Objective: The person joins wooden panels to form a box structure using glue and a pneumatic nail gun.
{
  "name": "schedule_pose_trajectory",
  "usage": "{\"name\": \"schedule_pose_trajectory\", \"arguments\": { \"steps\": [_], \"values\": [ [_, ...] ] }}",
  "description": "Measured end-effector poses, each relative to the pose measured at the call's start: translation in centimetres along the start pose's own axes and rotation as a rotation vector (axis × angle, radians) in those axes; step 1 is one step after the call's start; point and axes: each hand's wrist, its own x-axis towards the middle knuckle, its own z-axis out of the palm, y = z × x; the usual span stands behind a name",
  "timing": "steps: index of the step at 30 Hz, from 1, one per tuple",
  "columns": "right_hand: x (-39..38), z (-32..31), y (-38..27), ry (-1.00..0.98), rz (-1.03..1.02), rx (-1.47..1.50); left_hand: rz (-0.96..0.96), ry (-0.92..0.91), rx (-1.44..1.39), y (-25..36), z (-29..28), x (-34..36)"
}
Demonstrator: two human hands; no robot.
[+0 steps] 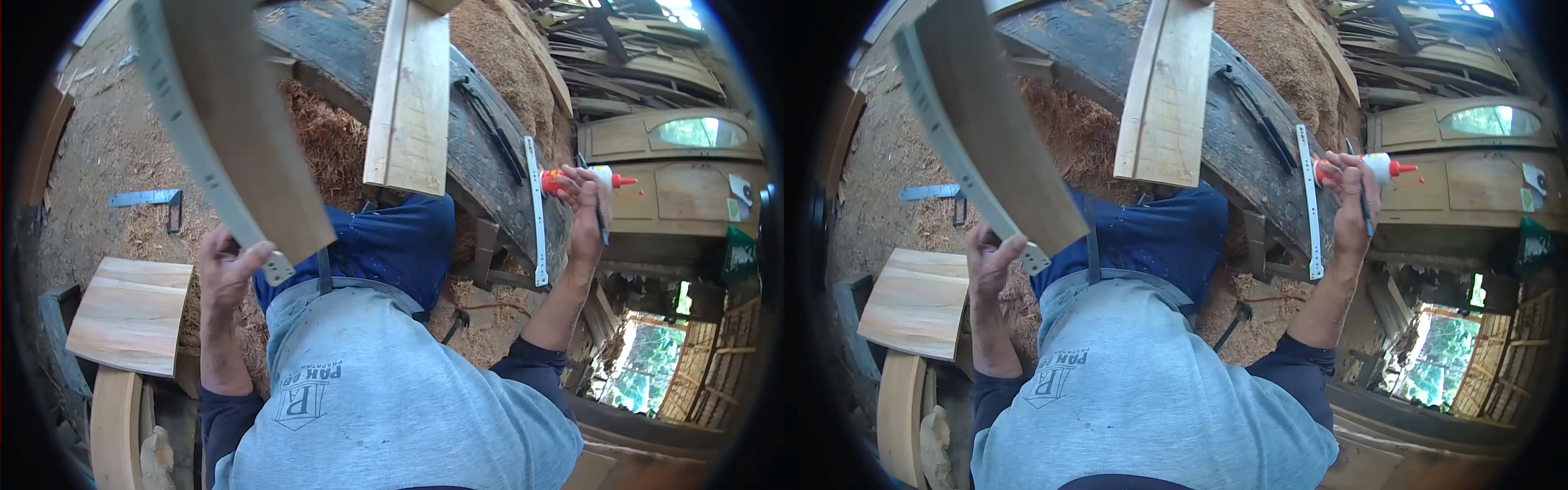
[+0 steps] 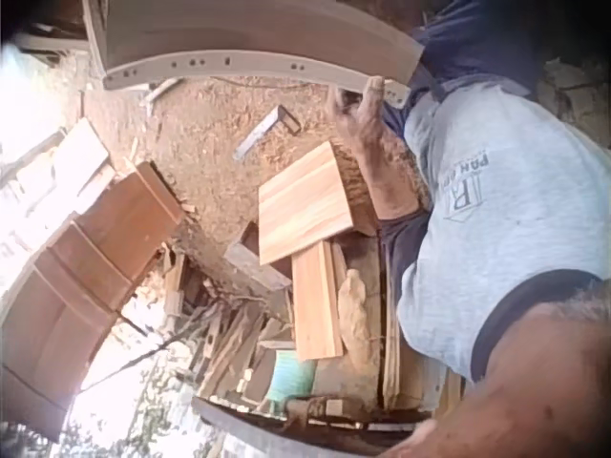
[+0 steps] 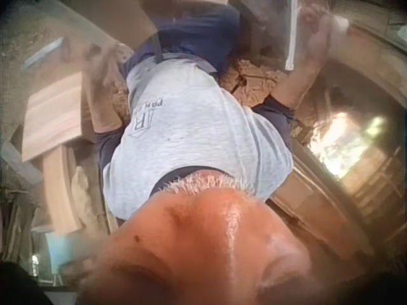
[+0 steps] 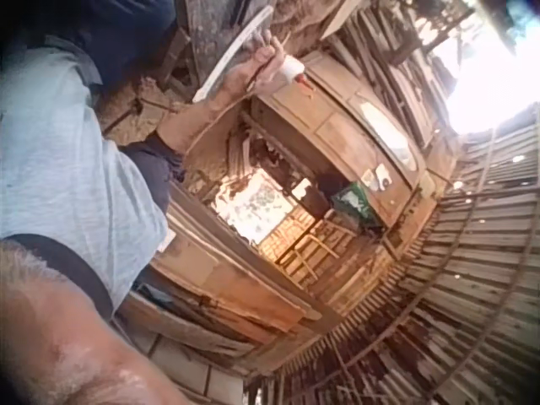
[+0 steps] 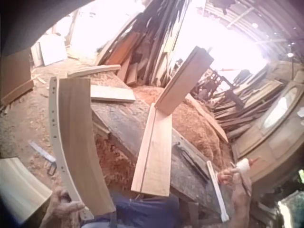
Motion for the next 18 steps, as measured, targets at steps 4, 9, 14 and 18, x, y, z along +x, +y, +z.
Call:
{"name": "schedule_pose_trajectory", "arguments": {
  "steps": [4, 9, 14, 18],
  "values": [
    [-4.1, -2.7, 3.3, -0.112, -0.063, -0.805, -0.032, 0.358, -0.091, -7.0, -6.3, -2.6],
    [-7.5, -2.0, 6.1, 0.013, 0.123, -0.748, -0.241, 0.603, -0.259, -16.6, -15.9, -4.1],
    [-6.8, -0.1, 7.5, -0.074, -0.075, -0.692, -0.461, 0.645, -0.262, -24.3, -21.0, -6.2],
    [-4.4, 1.9, 7.6, -0.102, -0.205, -0.692, -0.582, 0.508, -0.107, -27.0, -21.6, -6.4]
  ]
}}
